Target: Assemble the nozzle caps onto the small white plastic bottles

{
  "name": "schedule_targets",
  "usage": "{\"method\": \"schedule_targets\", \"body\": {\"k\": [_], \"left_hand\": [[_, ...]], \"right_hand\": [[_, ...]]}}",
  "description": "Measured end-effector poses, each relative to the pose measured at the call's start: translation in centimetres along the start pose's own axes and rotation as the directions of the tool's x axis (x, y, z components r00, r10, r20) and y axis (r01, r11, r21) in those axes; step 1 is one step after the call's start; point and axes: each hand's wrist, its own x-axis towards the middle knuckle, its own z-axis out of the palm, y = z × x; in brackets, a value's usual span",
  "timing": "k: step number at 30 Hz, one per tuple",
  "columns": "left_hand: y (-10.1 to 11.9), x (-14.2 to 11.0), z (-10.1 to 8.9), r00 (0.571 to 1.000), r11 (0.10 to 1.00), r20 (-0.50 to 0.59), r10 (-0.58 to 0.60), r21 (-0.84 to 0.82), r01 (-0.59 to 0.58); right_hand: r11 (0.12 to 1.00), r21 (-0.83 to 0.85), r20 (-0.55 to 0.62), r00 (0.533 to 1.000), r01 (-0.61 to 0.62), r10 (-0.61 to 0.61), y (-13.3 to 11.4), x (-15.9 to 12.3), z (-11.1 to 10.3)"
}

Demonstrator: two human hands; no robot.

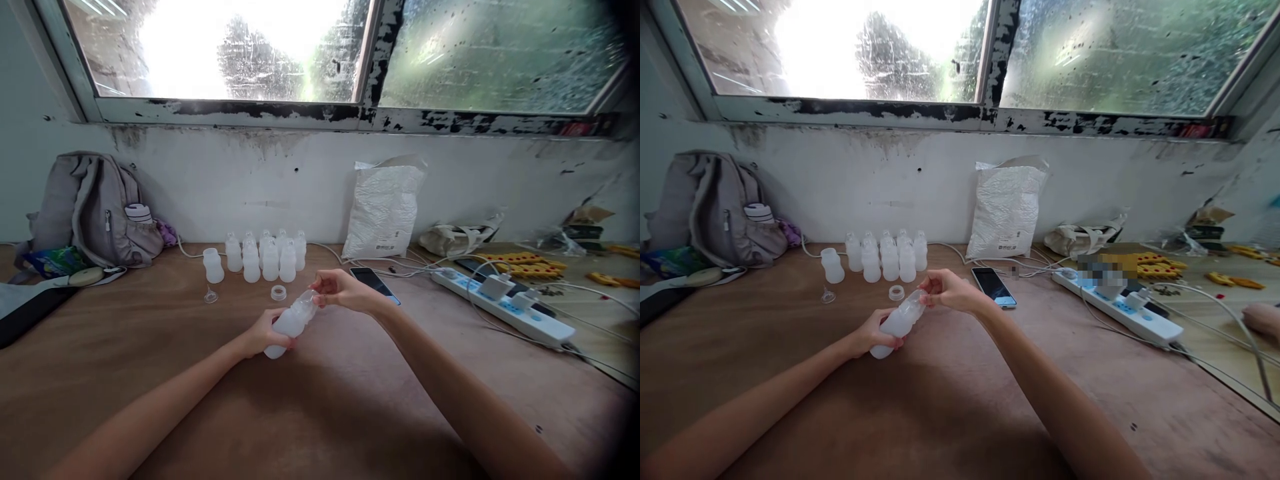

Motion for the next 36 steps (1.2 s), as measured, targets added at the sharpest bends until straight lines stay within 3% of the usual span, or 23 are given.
{"method": "schedule_targets", "body": {"k": [8, 16, 19, 24, 28, 30, 33, 34, 36], "left_hand": [[0.0, 0.0, -0.1, 1.000, 0.999, -0.004, -0.016, -0.036, 0.016], [-0.3, -0.2, 0.0, 0.999, 0.998, -0.037, 0.015, -0.064, -0.018], [-0.2, -0.2, 0.0, 0.998, 0.998, -0.054, 0.016, -0.067, -0.019], [-0.2, -0.2, 0.1, 0.998, 0.997, -0.064, -0.012, -0.077, 0.007], [-0.3, 0.0, 0.0, 0.999, 0.995, -0.044, -0.008, -0.099, 0.004], [-0.5, 0.1, -0.3, 0.984, 0.986, -0.180, 0.014, -0.164, -0.044], [-0.6, 0.0, -0.8, 0.898, 0.967, -0.440, -0.011, -0.235, -0.103], [-0.6, -0.1, -1.0, 0.877, 0.968, -0.480, -0.009, -0.223, -0.112], [-0.5, -0.7, -1.1, 0.875, 0.983, -0.481, 0.052, -0.128, -0.129]], "right_hand": [[0.991, -0.131, 0.006, 1.000, -0.006, 0.007, -0.3, 0.7, 0.2], [0.919, -0.394, 0.040, 0.998, -0.022, 0.041, -2.7, 1.7, 0.6], [0.906, -0.422, 0.048, 0.998, -0.024, 0.049, -3.2, 1.8, 0.7], [0.953, -0.277, 0.037, 0.990, -0.122, 0.137, -2.4, 2.1, 0.1], [0.966, -0.079, 0.020, 0.968, -0.247, 0.250, -0.3, 1.2, 0.1], [0.957, 0.033, 0.025, 0.958, -0.288, 0.287, 1.5, 0.1, 0.5], [0.917, 0.201, -0.012, 0.935, -0.345, 0.354, 4.6, -1.4, 1.8], [0.912, 0.218, -0.061, 0.928, -0.348, 0.369, 5.6, -1.7, 2.2], [0.919, 0.229, -0.181, 0.914, -0.320, 0.363, 6.9, -2.1, 2.9]]}}
